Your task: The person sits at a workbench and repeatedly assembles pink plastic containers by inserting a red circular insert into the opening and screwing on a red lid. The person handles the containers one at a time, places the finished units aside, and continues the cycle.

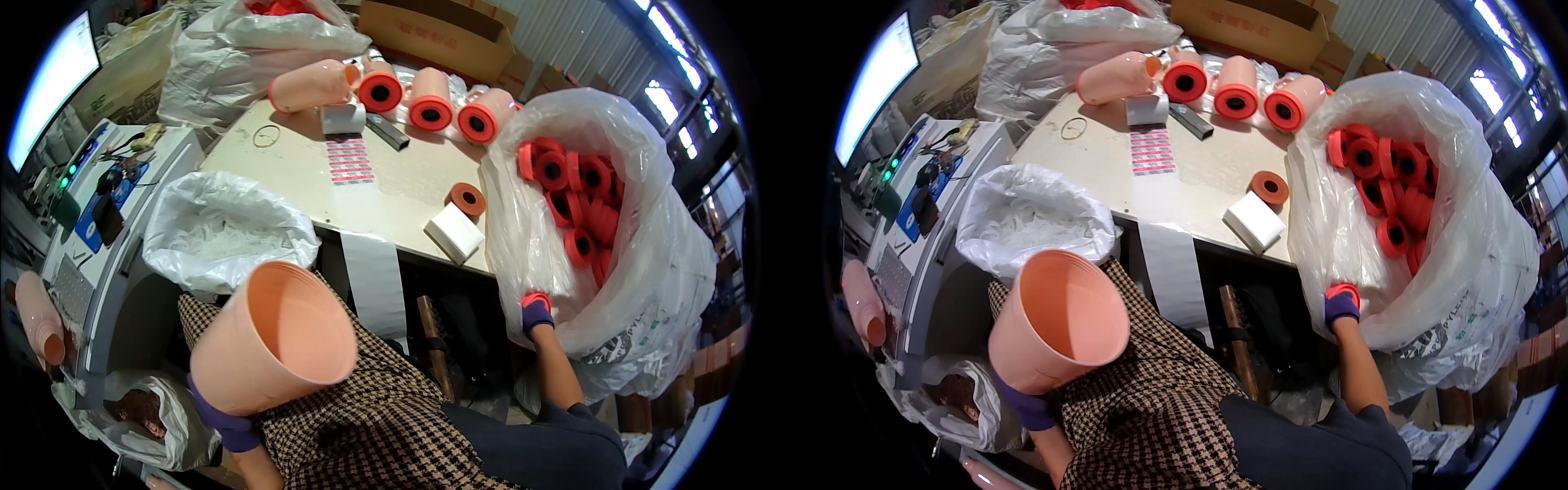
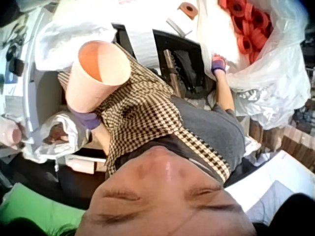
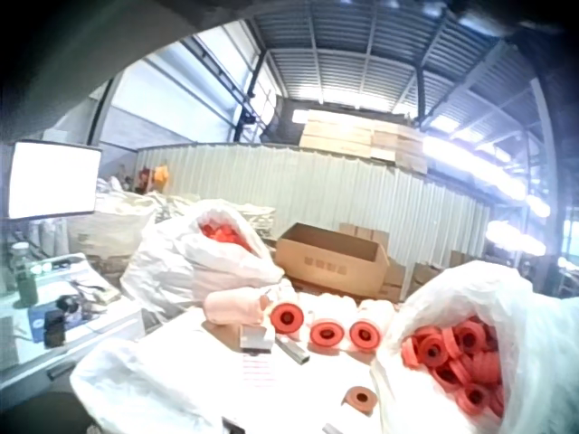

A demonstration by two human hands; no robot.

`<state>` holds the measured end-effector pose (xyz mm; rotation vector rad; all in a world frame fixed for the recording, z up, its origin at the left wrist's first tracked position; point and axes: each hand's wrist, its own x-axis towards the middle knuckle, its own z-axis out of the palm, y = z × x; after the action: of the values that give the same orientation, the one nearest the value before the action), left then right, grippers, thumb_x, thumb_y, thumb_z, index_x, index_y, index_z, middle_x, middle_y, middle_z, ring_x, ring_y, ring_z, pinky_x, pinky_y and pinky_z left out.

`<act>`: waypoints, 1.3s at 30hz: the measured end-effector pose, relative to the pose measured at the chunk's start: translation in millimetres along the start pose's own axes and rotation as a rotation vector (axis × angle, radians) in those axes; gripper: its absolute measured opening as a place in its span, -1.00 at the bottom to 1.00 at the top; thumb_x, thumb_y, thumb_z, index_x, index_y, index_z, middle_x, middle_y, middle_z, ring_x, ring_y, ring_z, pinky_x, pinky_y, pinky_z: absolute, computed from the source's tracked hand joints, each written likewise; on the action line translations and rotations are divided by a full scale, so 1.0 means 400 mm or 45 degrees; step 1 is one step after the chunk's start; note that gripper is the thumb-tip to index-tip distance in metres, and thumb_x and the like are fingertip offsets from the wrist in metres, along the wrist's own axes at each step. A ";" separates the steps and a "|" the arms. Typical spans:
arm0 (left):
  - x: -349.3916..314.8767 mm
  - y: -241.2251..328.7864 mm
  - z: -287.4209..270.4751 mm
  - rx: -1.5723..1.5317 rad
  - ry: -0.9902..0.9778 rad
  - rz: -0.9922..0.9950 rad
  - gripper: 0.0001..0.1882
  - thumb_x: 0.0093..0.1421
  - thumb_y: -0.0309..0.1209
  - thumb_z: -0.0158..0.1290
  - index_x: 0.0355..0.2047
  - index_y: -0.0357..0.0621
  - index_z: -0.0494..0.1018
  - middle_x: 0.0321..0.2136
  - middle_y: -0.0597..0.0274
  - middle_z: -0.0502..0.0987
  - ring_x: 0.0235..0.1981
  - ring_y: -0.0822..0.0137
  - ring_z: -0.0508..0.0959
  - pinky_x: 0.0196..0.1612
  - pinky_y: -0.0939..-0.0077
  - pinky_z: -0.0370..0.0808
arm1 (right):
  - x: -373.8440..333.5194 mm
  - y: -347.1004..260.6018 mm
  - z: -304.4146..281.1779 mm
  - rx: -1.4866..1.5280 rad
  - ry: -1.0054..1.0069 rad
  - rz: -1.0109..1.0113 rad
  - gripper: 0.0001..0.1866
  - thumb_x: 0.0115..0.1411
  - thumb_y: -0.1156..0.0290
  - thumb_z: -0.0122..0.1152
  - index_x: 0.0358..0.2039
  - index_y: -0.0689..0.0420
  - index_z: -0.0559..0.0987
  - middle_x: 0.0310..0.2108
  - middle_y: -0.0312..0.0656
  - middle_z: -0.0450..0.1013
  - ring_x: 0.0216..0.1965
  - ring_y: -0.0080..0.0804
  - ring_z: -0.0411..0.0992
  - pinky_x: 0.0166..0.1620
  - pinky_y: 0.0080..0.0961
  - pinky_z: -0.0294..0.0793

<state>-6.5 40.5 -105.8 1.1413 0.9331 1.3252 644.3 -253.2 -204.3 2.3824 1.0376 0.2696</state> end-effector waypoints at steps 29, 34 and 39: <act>-0.117 0.029 -0.085 0.654 0.598 0.342 -0.62 0.47 -0.24 -0.24 0.03 -0.24 0.43 -0.07 0.16 0.53 -0.05 0.34 0.53 0.04 0.41 0.46 | -0.107 -0.802 -0.970 2.041 0.766 -1.328 -0.18 0.41 -0.16 -0.24 0.27 0.43 0.29 0.23 0.19 0.33 0.24 0.07 0.28 0.28 -0.09 0.18; -0.180 0.108 -0.106 0.861 0.689 0.249 -0.67 0.36 -0.31 -0.07 0.03 -0.24 0.41 -0.10 0.08 0.53 -0.05 0.22 0.53 0.05 0.35 0.44 | -0.136 -0.866 -0.963 2.028 0.776 -1.606 -0.18 0.35 -0.16 -0.15 0.24 0.41 0.32 0.04 0.12 0.40 0.00 0.05 0.34 0.10 -0.07 0.31; -0.174 0.086 -0.093 0.739 0.692 0.162 -0.63 0.30 -0.29 -0.03 0.02 -0.25 0.42 -0.13 0.06 0.53 -0.08 0.18 0.54 0.02 0.35 0.44 | -0.143 -0.839 -0.958 1.990 0.775 -1.819 -0.26 0.34 -0.05 0.00 0.30 0.32 0.30 0.12 0.15 0.35 0.07 0.08 0.36 0.14 -0.04 0.32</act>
<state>-55.1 -28.3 -88.3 1.3056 1.7493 1.5541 252.1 43.5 -59.9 1.4903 3.8049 -0.6195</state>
